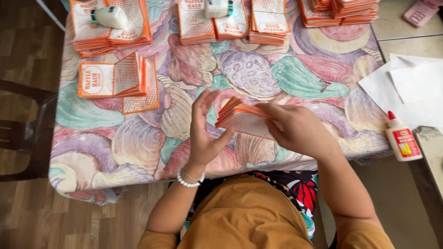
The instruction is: Folding paper bags and applying glue to seal the edges before stacking them.
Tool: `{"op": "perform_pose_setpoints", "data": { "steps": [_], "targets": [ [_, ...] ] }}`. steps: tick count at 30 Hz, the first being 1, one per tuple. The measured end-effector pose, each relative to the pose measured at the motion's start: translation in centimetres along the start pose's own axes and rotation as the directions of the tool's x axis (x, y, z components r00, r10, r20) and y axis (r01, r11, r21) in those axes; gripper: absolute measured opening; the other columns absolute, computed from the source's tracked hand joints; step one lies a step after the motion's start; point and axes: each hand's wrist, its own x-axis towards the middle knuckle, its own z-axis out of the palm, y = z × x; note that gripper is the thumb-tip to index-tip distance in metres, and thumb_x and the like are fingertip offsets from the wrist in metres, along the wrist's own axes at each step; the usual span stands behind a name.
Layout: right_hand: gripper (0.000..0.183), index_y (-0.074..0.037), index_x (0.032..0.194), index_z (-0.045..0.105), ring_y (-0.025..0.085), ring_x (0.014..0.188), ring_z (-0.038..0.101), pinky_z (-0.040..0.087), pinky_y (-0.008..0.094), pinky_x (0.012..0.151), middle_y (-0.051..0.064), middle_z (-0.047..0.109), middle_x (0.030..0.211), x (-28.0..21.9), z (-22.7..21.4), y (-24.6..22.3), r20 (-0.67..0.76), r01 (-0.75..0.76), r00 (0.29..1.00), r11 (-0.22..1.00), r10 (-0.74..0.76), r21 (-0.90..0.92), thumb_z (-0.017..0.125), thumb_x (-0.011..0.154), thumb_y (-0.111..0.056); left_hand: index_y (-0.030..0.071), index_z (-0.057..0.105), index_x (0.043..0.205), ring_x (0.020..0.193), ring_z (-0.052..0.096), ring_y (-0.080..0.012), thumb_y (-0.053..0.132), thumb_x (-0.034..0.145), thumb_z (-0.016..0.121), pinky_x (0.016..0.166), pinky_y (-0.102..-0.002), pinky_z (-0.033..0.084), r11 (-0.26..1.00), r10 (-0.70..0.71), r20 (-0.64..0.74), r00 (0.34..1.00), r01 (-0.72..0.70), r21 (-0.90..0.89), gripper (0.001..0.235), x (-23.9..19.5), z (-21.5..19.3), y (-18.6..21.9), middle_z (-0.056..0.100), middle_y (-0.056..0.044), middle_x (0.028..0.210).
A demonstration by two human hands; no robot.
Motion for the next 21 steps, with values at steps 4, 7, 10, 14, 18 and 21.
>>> {"op": "perform_pose_setpoints", "data": {
  "steps": [4, 7, 10, 14, 18, 21],
  "targets": [
    [0.028, -0.005, 0.114, 0.069, 0.044, 0.073, 0.075, 0.061, 0.052, 0.069, 0.018, 0.077, 0.087, 0.9, 1.6, 0.1, 0.279, 0.072, 0.960, 0.985, -0.026, -0.157, 0.056, 0.088, -0.003, 0.002, 0.051, 0.143, 0.120, 0.063, -0.0274, -0.010, 0.064, 0.065, 0.109, -0.044, 0.046, 0.989, -0.148, 0.182, 0.972, 0.142, 0.045, 0.081, -1.0, 0.6, -2.2, 0.068, -0.015, 0.120],
    [0.040, 0.002, 0.123, 0.069, 0.046, 0.108, 0.070, 0.054, 0.054, 0.094, 0.026, 0.073, 0.112, 0.4, 0.6, -0.6, 0.106, 0.107, 0.990, 0.981, -0.090, -0.165, 0.073, 0.088, -0.017, 0.005, 0.061, 0.128, 0.108, 0.064, -0.0223, -0.010, 0.073, 0.060, 0.103, -0.042, 0.049, 0.967, -0.252, 0.103, 0.962, 0.248, 0.051, 0.057, -1.8, 0.6, -2.9, 0.070, -0.012, 0.106],
    [0.077, 0.003, 0.139, 0.060, 0.048, 0.129, 0.058, 0.046, 0.057, 0.109, 0.025, 0.064, 0.134, -3.2, 0.0, 2.5, -0.289, -0.037, 0.957, 0.997, 0.018, -0.062, 0.090, 0.071, -0.016, 0.007, 0.058, 0.127, 0.114, 0.059, -0.0201, -0.008, 0.079, 0.058, 0.106, -0.042, 0.046, 0.955, -0.297, 0.062, 0.953, 0.298, -0.005, 0.050, -2.2, 0.8, -2.6, 0.065, -0.009, 0.114],
    [0.108, -0.003, 0.162, 0.024, 0.054, 0.143, 0.036, 0.025, 0.066, 0.119, 0.032, 0.043, 0.154, -6.8, 5.2, 7.4, -0.210, -0.096, 0.954, 0.881, 0.214, 0.463, 0.076, 0.067, -0.006, 0.006, 0.059, 0.118, 0.103, 0.061, -0.0215, -0.005, 0.088, 0.057, 0.097, -0.043, 0.048, 0.943, -0.334, 0.110, 0.936, 0.331, 0.047, 0.033, -4.1, 0.9, -7.7, 0.065, -0.011, 0.103],
    [0.076, -0.003, 0.151, 0.043, 0.035, 0.109, 0.067, 0.053, 0.049, 0.098, 0.021, 0.068, 0.116, -5.3, 7.2, 8.5, -0.126, -0.258, 0.846, 0.605, 0.518, 0.753, 0.065, 0.080, 0.009, 0.003, 0.056, 0.120, 0.101, 0.061, -0.0272, 0.001, 0.094, 0.056, 0.094, -0.046, 0.048, 0.929, -0.371, 0.147, 0.917, 0.368, 0.043, 0.025, -1.5, 1.3, -6.3, 0.064, -0.016, 0.105],
    [0.061, -0.004, 0.138, 0.057, 0.029, 0.099, 0.071, 0.060, 0.044, 0.087, 0.015, 0.070, 0.108, -0.5, 5.4, 10.6, -0.114, -0.287, 0.810, 0.559, 0.575, 0.778, 0.068, 0.080, 0.010, 0.000, 0.053, 0.129, 0.104, 0.065, -0.0356, 0.001, 0.093, 0.058, 0.094, -0.049, 0.051, 0.892, -0.452, 0.129, 0.883, 0.452, 0.025, 0.037, 3.3, 0.9, -5.3, 0.064, -0.022, 0.112]
  ]
}}
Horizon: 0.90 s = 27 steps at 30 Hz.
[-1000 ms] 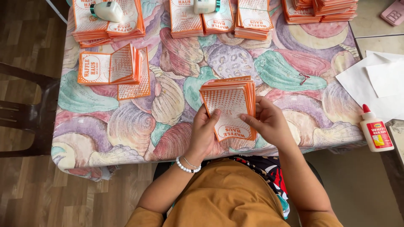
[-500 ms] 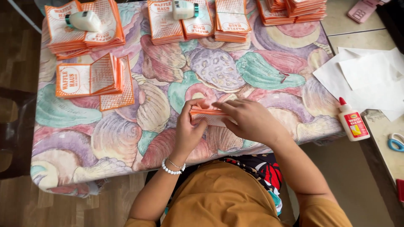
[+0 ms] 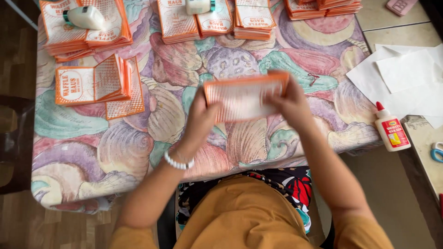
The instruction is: Folding paper bags and applying glue to seal the edges before stacking them.
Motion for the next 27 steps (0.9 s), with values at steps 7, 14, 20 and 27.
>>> {"op": "perform_pose_setpoints", "data": {
  "steps": [7, 14, 20, 27],
  "targets": [
    [0.026, -0.007, 0.114, 0.061, 0.004, 0.078, 0.056, 0.045, 0.021, 0.064, -0.004, 0.061, 0.092, 9.1, -0.3, -6.2, 0.356, 0.162, 0.933, 0.944, -0.052, -0.287, 0.064, 0.090, 0.004, 0.026, 0.050, 0.138, 0.123, 0.063, -0.0241, 0.049, 0.079, 0.080, 0.098, -0.042, 0.052, 0.916, 0.202, 0.188, 0.961, -0.253, 0.311, 0.070, 8.9, -4.5, 5.4, 0.063, -0.008, 0.137],
    [0.049, -0.002, 0.123, 0.067, 0.059, 0.085, 0.064, 0.050, 0.064, 0.075, 0.032, 0.067, 0.083, 7.4, 2.0, -10.7, 0.503, 0.502, 0.849, 0.545, -0.162, -0.671, 0.073, 0.075, -0.009, 0.007, 0.074, 0.112, 0.081, 0.063, -0.0156, 0.019, 0.090, 0.077, 0.068, -0.027, 0.048, 0.937, 0.104, 0.450, 0.887, -0.239, 0.255, 0.026, 8.0, -2.5, -3.6, 0.071, -0.003, 0.084],
    [0.075, 0.008, 0.141, 0.042, 0.044, 0.128, 0.055, 0.047, 0.054, 0.107, 0.029, 0.057, 0.131, -1.5, 2.1, -1.4, 0.121, 0.332, 0.943, 0.910, -0.310, -0.250, 0.084, 0.082, -0.011, 0.005, 0.074, 0.102, 0.075, 0.060, -0.0097, 0.025, 0.095, 0.073, 0.069, -0.030, 0.053, 0.997, 0.004, -0.019, 1.000, -0.003, 0.078, 0.021, -2.5, 0.1, 2.1, 0.073, -0.006, 0.078],
    [0.019, -0.001, 0.097, 0.065, 0.007, 0.055, 0.060, 0.052, 0.021, 0.050, 0.007, 0.069, 0.066, -7.1, 1.8, 3.4, -0.144, -0.104, 0.985, 0.994, 0.100, -0.019, 0.081, 0.092, -0.008, 0.003, 0.069, 0.105, 0.070, 0.068, -0.0184, 0.028, 0.097, 0.071, 0.071, -0.033, 0.058, 0.976, -0.101, 0.001, 0.995, 0.099, -0.196, 0.026, -7.5, 2.9, 0.5, 0.071, -0.012, 0.079]
  ]
}}
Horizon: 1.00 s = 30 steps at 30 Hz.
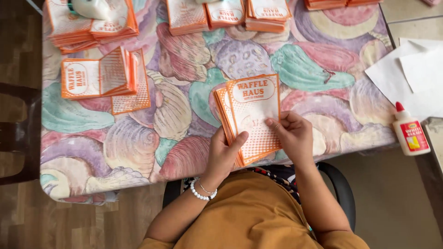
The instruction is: Folding paper bags and applying glue to seal the edges before stacking them.
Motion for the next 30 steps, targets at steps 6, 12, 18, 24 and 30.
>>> {"op": "perform_pose_setpoints", "data": {
  "steps": [6, 12, 18, 24, 30],
  "targets": [
    [0.020, -0.006, 0.083, 0.075, 0.005, 0.061, 0.051, 0.045, 0.020, 0.058, 0.003, 0.065, 0.061, -1.8, -2.5, -3.2, 0.017, -0.017, 1.000, 0.983, 0.021, -0.183, 0.075, 0.099, -0.018, 0.002, 0.069, 0.097, 0.075, 0.066, -0.0113, 0.029, 0.096, 0.075, 0.068, -0.028, 0.056, 0.998, 0.029, 0.028, 0.999, -0.030, 0.053, 0.027, -0.7, 1.7, -2.0, 0.072, -0.009, 0.076],
    [0.013, -0.011, 0.094, 0.077, 0.006, 0.067, 0.050, 0.042, 0.023, 0.063, 0.000, 0.062, 0.066, -0.8, -9.7, 0.3, -0.174, 0.034, 0.978, 0.919, -0.111, -0.393, 0.084, 0.098, -0.020, 0.000, 0.067, 0.097, 0.071, 0.067, -0.0122, 0.026, 0.096, 0.073, 0.068, -0.030, 0.057, 0.999, 0.036, -0.030, 0.999, -0.035, 0.025, 0.027, -0.7, 2.0, 0.2, 0.072, -0.009, 0.075],
    [0.054, 0.005, 0.143, 0.064, 0.028, 0.089, 0.064, 0.051, 0.044, 0.075, 0.017, 0.070, 0.106, 1.2, -13.9, -0.4, -0.092, 0.171, 0.905, 0.551, -0.416, -0.817, 0.084, 0.096, -0.014, 0.006, 0.070, 0.111, 0.104, 0.073, -0.0201, 0.029, 0.094, 0.069, 0.089, -0.034, 0.059, 0.975, 0.069, -0.105, 0.992, -0.045, 0.216, 0.029, -0.4, 0.2, -1.8, 0.077, -0.008, 0.110],
    [0.041, -0.002, 0.119, 0.070, 0.020, 0.082, 0.070, 0.059, 0.032, 0.076, 0.012, 0.072, 0.097, -2.5, -2.8, -1.5, -0.124, 0.186, 0.958, 0.889, -0.259, -0.419, 0.088, 0.082, -0.002, 0.003, 0.067, 0.100, 0.084, 0.065, -0.0136, 0.025, 0.095, 0.073, 0.075, -0.030, 0.056, 0.986, 0.116, -0.070, 0.991, -0.106, 0.129, 0.023, -0.2, 0.7, 0.4, 0.071, -0.006, 0.087],
    [0.045, -0.005, 0.131, 0.068, 0.020, 0.066, 0.070, 0.058, 0.030, 0.065, 0.013, 0.074, 0.077, -1.6, -0.5, -1.8, -0.070, 0.098, 0.989, 0.934, -0.129, -0.343, 0.084, 0.089, -0.012, 0.005, 0.068, 0.094, 0.058, 0.062, -0.0150, 0.027, 0.096, 0.074, 0.063, -0.027, 0.054, 0.993, 0.076, -0.101, 0.992, -0.065, 0.099, 0.023, -0.8, -1.5, -1.2, 0.066, -0.010, 0.066]
  ]
}}
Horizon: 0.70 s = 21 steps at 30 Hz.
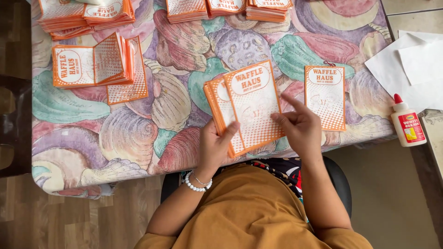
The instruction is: Folding paper bags and applying glue to seal the edges before stacking them.
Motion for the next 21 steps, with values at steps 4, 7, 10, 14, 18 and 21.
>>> {"op": "perform_pose_setpoints", "data": {
  "steps": [4, 7, 10, 14, 18, 21],
  "targets": [
    [0.053, 0.002, 0.144, 0.059, 0.036, 0.075, 0.073, 0.056, 0.043, 0.070, 0.020, 0.073, 0.080, 0.5, -1.6, -1.0, -0.089, 0.190, 0.968, 0.919, -0.233, -0.345, 0.079, 0.095, -0.005, 0.002, 0.069, 0.099, 0.061, 0.068, -0.0210, 0.030, 0.096, 0.072, 0.066, -0.031, 0.058, 0.997, -0.062, -0.048, 0.997, 0.064, 0.041, 0.028, 0.3, -1.9, 2.2, 0.069, -0.014, 0.070],
    [0.049, 0.008, 0.131, 0.071, 0.038, 0.085, 0.074, 0.058, 0.047, 0.076, 0.020, 0.078, 0.092, 1.0, -2.1, 2.6, -0.058, 0.288, 0.882, 0.632, -0.467, -0.719, 0.088, 0.090, -0.012, 0.000, 0.067, 0.097, 0.066, 0.067, -0.0174, 0.029, 0.093, 0.076, 0.067, -0.033, 0.057, 0.994, -0.047, -0.034, 0.998, 0.050, 0.098, 0.030, 1.2, -3.7, 4.1, 0.070, -0.011, 0.072],
    [0.048, 0.007, 0.133, 0.071, 0.040, 0.089, 0.072, 0.058, 0.044, 0.076, 0.024, 0.074, 0.099, 0.2, -1.2, -1.3, -0.049, 0.420, 0.833, 0.687, -0.551, -0.592, 0.090, 0.093, -0.012, -0.001, 0.067, 0.098, 0.073, 0.066, -0.0142, 0.027, 0.092, 0.077, 0.069, -0.036, 0.059, 0.995, -0.025, -0.060, 0.998, 0.031, 0.099, 0.030, 1.2, -4.4, 3.6, 0.071, -0.012, 0.074],
    [0.070, 0.004, 0.133, 0.066, 0.034, 0.075, 0.074, 0.062, 0.042, 0.070, 0.018, 0.075, 0.084, -0.8, 4.0, -3.7, 0.092, 0.302, 0.952, 0.948, -0.293, -0.098, 0.095, 0.071, -0.009, 0.003, 0.069, 0.095, 0.073, 0.068, -0.0149, 0.032, 0.089, 0.079, 0.069, -0.035, 0.059, 0.988, -0.053, -0.098, 0.994, 0.066, 0.137, 0.031, 0.7, -4.0, 4.4, 0.071, -0.012, 0.071],
    [0.049, -0.011, 0.128, 0.070, 0.016, 0.060, 0.070, 0.061, 0.028, 0.065, 0.002, 0.075, 0.074, -0.4, 6.2, -3.8, 0.123, 0.164, 0.980, 0.986, -0.159, -0.034, 0.088, 0.083, -0.011, 0.002, 0.071, 0.092, 0.080, 0.062, -0.0124, 0.025, 0.086, 0.083, 0.072, -0.034, 0.058, 0.995, -0.043, -0.098, 0.994, 0.051, 0.083, 0.027, 0.1, -5.5, 3.8, 0.071, -0.011, 0.073],
    [0.052, -0.009, 0.131, 0.068, 0.016, 0.053, 0.065, 0.057, 0.028, 0.060, 0.006, 0.075, 0.074, -0.1, 6.2, -3.9, 0.095, 0.129, 0.987, 0.992, -0.127, -0.013, 0.087, 0.083, -0.006, -0.001, 0.069, 0.093, 0.080, 0.059, -0.0134, 0.022, 0.087, 0.082, 0.072, -0.034, 0.057, 0.991, -0.064, -0.175, 0.982, 0.083, 0.101, 0.026, -0.3, -7.1, 4.9, 0.069, -0.010, 0.073]
  ]
}}
